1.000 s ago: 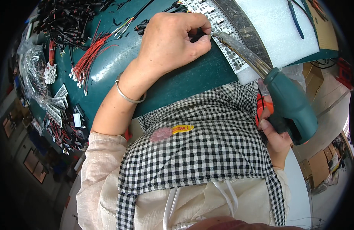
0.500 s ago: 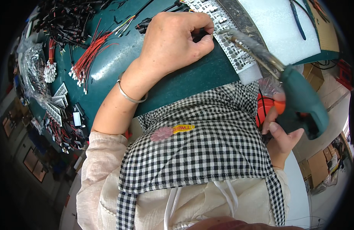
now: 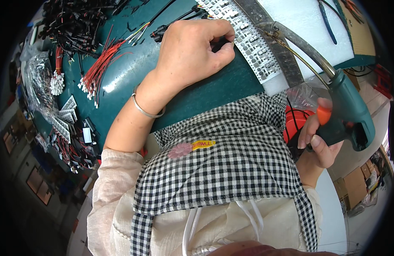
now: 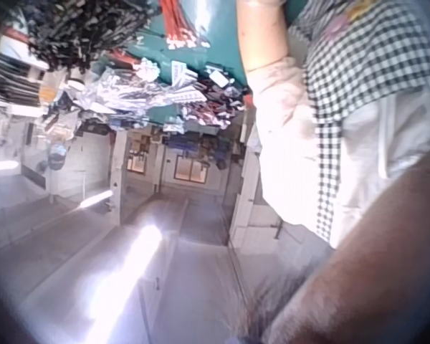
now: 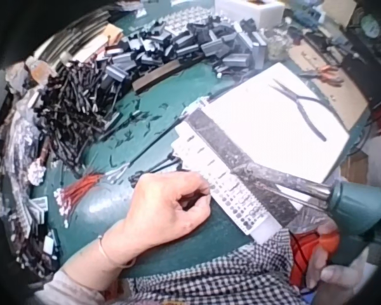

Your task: The person uses a soldering iron to attach wires to a circuit board. They repeatedly pick up individual wires, position them on the board, and apply heat to secure the connections. The person works methodically through a batch of wires, placing completed units on the table.

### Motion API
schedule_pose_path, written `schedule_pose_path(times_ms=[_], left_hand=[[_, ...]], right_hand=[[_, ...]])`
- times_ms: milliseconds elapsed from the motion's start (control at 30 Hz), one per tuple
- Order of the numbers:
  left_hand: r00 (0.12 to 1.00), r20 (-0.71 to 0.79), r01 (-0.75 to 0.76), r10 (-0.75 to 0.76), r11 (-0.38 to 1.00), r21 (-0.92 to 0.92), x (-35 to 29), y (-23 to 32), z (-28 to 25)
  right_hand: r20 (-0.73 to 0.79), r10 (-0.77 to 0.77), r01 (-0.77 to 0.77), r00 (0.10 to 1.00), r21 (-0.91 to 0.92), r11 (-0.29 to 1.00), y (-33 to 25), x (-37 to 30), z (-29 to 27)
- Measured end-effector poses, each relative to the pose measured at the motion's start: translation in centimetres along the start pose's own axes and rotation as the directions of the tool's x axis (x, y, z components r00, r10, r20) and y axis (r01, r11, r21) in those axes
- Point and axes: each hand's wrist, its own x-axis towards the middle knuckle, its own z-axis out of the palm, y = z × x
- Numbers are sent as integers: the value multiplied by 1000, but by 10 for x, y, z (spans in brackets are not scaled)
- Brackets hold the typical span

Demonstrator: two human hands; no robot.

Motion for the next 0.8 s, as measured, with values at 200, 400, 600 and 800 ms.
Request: schedule_pose_path(times_ms=[200, 400, 600, 800], left_hand=[[1000, 5, 25, -25, 1000, -4, -1, 3, 0], [993, -3, -118, 120, 979, 165, -18, 3, -29], [991, 26, -129, 128, 923, 362, -37, 3, -38], [965, -252, 33, 76, 916, 401, -12, -32, -77]], right_hand=[[64, -16, 14, 998, 31, 999, -1, 4, -4], [66, -27, 22, 997, 82, 996, 0, 5, -12], [170, -84, 58, 982, 156, 986, 4, 12, -23], [203, -140, 113, 969, 141, 984, 4, 19, -22]])
